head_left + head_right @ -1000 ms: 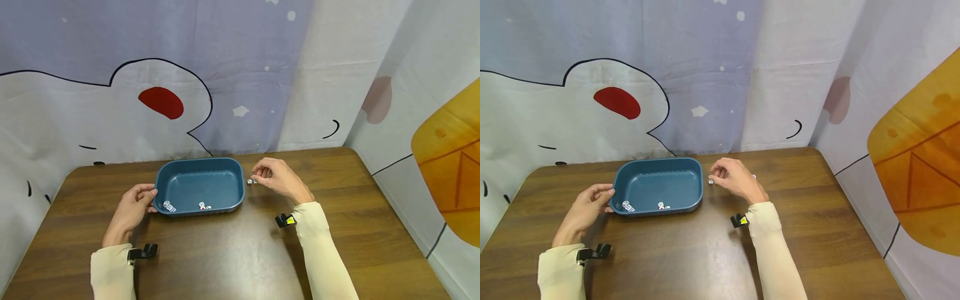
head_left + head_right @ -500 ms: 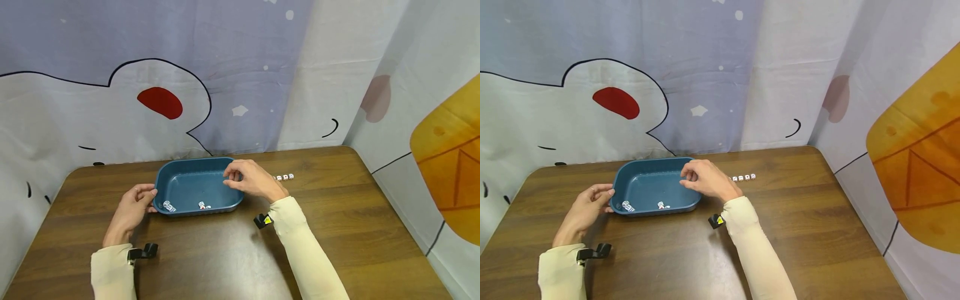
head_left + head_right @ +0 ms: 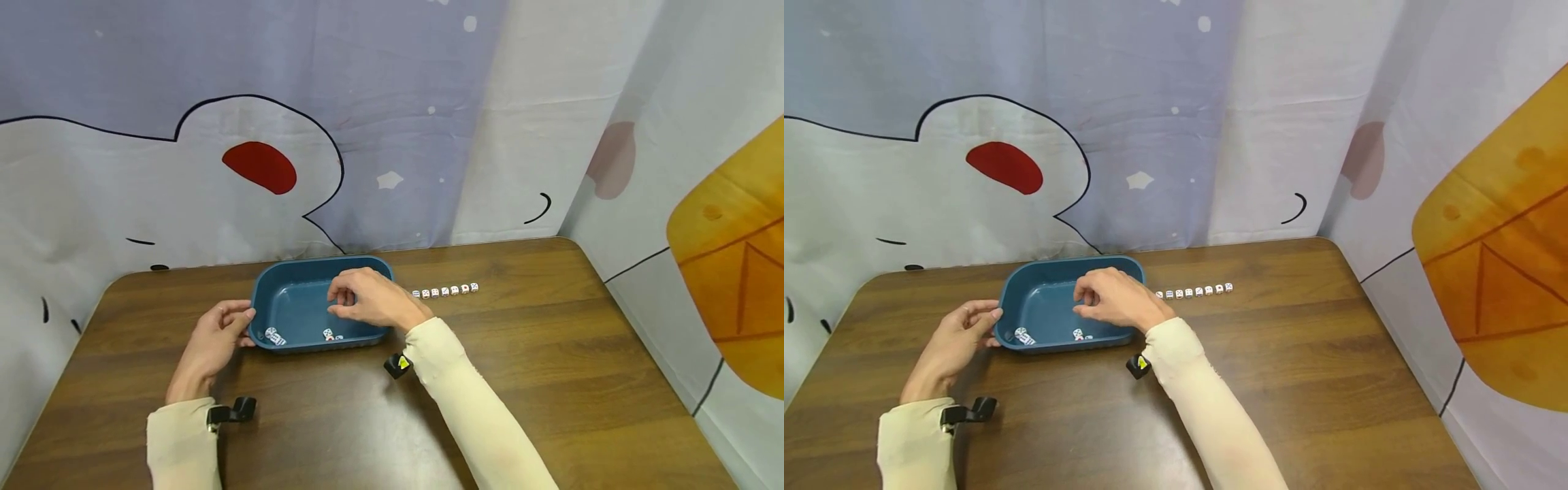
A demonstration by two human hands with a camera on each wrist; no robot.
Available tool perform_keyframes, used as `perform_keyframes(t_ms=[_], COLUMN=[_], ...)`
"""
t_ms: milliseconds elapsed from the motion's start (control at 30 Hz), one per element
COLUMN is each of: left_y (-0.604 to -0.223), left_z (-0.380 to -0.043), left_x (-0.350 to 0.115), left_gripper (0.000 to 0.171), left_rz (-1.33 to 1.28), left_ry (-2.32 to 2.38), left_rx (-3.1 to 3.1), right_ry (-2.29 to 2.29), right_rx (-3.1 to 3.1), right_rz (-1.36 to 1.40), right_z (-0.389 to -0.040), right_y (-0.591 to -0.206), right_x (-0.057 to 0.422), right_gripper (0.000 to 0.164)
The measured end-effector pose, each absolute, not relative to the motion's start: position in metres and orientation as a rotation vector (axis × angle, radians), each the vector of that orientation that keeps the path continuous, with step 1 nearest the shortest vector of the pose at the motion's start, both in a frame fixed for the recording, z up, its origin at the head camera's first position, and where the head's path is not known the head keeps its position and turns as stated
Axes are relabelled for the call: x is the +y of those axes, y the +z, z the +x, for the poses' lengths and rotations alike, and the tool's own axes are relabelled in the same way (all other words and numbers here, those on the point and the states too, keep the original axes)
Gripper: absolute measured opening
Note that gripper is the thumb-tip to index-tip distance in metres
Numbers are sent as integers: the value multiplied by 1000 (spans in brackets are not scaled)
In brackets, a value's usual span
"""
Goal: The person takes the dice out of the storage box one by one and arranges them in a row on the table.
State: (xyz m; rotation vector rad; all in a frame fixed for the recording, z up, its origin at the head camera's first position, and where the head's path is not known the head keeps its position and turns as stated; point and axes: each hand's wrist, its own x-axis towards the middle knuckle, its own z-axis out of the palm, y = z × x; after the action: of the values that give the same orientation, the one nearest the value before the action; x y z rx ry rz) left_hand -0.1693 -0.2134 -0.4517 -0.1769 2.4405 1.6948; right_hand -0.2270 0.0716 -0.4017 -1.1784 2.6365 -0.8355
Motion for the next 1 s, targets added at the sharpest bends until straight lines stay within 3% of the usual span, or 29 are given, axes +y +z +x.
perform_keyframes(t_ms=[1000], left_y=[-451], left_z=[-172], left_x=[-205], left_gripper=[45], left_rz=[-195], left_ry=[1703], left_rx=[2433], right_ry=[-584], right_rx=[2494], right_rz=[-1174], right_z=[-240], right_y=[-434], right_x=[3], right_gripper=[16])
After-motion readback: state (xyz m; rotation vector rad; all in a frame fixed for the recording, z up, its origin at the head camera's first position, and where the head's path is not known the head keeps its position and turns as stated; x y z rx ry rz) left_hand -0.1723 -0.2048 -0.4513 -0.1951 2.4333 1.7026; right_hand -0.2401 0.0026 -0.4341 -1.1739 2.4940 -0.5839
